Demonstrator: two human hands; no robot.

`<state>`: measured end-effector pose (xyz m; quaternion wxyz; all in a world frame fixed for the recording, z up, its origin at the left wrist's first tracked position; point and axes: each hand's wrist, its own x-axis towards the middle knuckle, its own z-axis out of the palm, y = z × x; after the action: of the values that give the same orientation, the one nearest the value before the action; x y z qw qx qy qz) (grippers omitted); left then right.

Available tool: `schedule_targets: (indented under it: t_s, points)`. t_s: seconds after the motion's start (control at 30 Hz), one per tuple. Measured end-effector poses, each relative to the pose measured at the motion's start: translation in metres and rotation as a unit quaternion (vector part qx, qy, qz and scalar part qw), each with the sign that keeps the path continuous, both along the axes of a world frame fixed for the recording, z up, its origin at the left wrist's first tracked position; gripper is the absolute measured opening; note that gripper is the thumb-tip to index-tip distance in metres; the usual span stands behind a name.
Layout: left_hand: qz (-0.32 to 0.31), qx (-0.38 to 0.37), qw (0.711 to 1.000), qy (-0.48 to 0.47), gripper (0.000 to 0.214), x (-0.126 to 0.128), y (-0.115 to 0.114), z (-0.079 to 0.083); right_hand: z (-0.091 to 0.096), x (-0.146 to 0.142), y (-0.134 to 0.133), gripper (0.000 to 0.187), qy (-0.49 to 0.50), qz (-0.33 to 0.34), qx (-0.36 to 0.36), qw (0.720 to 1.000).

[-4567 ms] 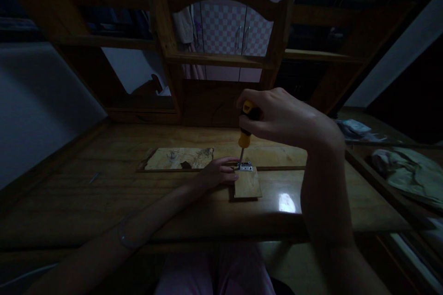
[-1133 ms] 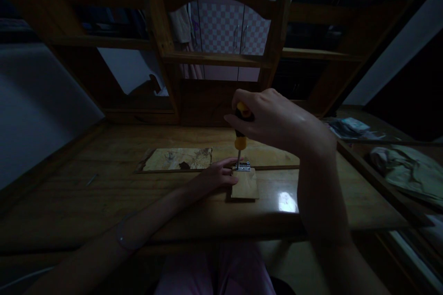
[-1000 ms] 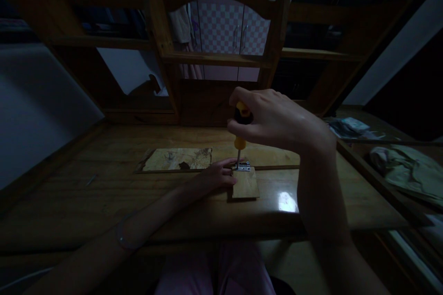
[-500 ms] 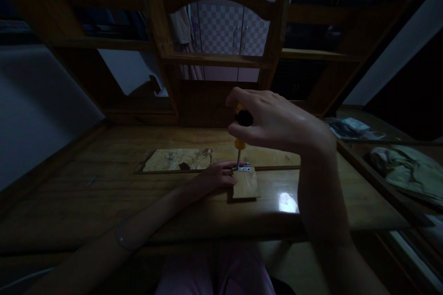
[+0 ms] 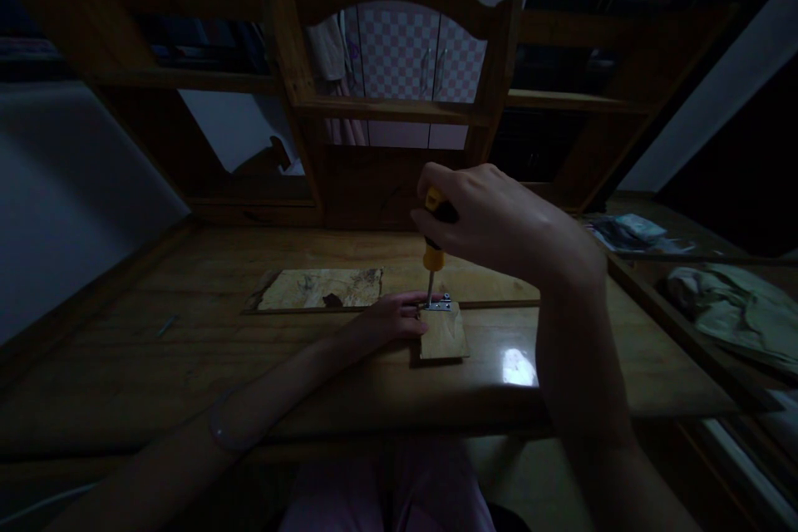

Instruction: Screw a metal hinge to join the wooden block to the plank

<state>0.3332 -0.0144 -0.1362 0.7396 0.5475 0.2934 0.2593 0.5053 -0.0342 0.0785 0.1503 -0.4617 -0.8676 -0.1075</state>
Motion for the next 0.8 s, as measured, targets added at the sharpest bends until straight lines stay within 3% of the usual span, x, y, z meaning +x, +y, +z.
schedule_targets:
  t_s: [0.1,0.27,0.37,0.47,0.67,0.8]
  points:
    - [-0.001,0.019,1.0,0.004,0.072,-0.0007,0.0003,-0.0002,0.0001,-0.0007,-0.0005,0.033,-0.002,-0.025,0.015,1.0]
    - [-0.007,-0.003,1.0,-0.004,0.07,-0.0002,-0.0004,0.0044,0.0037,0.0008,-0.0028,0.032,0.003,0.028,-0.028,0.999]
    - [0.008,-0.009,1.0,0.004,0.074,0.0006,-0.0002,0.0043,0.0016,0.0004,-0.0026,0.026,-0.005,0.001,-0.012,1.0]
    - [0.011,0.004,1.0,0.012,0.075,0.0003,0.0004,0.0025,0.0,-0.0008,-0.0022,0.031,-0.011,-0.035,0.014,0.999]
    - [-0.005,0.015,1.0,0.015,0.071,-0.0008,0.001,0.0012,0.0021,-0.0002,-0.0003,0.029,-0.005,0.011,-0.028,1.0]
    - [0.006,0.011,1.0,0.009,0.073,0.0003,0.0,0.0033,0.0003,-0.0007,-0.0008,0.029,-0.004,-0.028,0.008,1.0]
